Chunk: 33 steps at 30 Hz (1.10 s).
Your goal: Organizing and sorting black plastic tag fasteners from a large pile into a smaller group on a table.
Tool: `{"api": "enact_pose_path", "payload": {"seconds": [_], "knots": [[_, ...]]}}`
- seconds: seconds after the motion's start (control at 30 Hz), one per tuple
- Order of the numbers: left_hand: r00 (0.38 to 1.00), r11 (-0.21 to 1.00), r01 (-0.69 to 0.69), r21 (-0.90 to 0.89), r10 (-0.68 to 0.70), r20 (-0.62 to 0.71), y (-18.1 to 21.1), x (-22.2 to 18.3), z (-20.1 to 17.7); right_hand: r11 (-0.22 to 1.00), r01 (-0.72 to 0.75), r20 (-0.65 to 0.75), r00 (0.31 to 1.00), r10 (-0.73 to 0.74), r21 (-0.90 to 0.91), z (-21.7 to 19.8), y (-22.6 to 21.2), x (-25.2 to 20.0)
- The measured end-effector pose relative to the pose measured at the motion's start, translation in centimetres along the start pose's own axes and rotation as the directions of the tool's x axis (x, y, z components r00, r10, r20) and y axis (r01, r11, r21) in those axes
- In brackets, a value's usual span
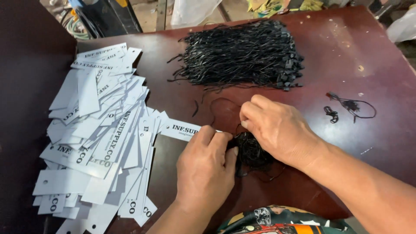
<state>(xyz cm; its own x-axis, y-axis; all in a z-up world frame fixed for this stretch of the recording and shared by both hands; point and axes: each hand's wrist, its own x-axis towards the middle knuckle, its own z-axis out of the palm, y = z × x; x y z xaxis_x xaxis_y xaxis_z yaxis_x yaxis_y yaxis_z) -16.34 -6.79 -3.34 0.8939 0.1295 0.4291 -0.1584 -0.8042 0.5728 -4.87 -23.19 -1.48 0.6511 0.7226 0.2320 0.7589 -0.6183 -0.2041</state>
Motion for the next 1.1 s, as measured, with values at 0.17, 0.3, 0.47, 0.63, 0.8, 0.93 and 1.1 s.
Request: {"api": "enact_pose_path", "payload": {"seconds": [0.17, 0.3, 0.47, 0.63, 0.8, 0.93, 1.1], "knots": [[1.0, 0.999, -0.004, -0.05, 0.003, -0.019, 1.5, 0.9, -1.8, 0.927, -0.102, -0.133, 0.978, 0.159, 0.36, -3.6, -0.9, -0.9], [0.997, 0.929, 0.064, -0.365, -0.042, 0.067, 5.6, 3.8, -3.4, 0.699, -0.357, -0.032, 0.878, 0.477, 0.619, -8.7, -3.1, -1.5], [0.787, 0.679, 0.586, -0.442, -0.348, 0.509, 7.4, 5.7, -3.6, 0.514, -0.169, -0.143, 0.847, 0.512, 0.841, -10.3, -2.2, -1.8], [0.673, 0.687, 0.703, -0.185, -0.557, 0.487, 6.0, 5.1, -3.5, 0.372, -0.068, -0.214, 0.715, 0.666, 0.926, -10.4, 0.8, -3.0], [0.609, 0.616, 0.769, -0.172, -0.623, 0.492, 5.9, 5.8, -3.9, 0.332, -0.199, -0.129, 0.65, 0.749, 0.922, -9.6, 1.0, -3.1], [0.674, 0.567, 0.738, -0.365, -0.592, 0.443, 7.7, 6.4, -5.3, 0.231, -0.18, -0.043, 0.693, 0.719, 0.956, -7.1, 1.5, -3.8], [0.611, 0.449, 0.792, -0.415, -0.577, 0.542, 9.7, 8.2, -6.3, 0.168, -0.311, 0.076, 0.641, 0.764, 0.936, -5.0, 1.4, -4.6]]}}
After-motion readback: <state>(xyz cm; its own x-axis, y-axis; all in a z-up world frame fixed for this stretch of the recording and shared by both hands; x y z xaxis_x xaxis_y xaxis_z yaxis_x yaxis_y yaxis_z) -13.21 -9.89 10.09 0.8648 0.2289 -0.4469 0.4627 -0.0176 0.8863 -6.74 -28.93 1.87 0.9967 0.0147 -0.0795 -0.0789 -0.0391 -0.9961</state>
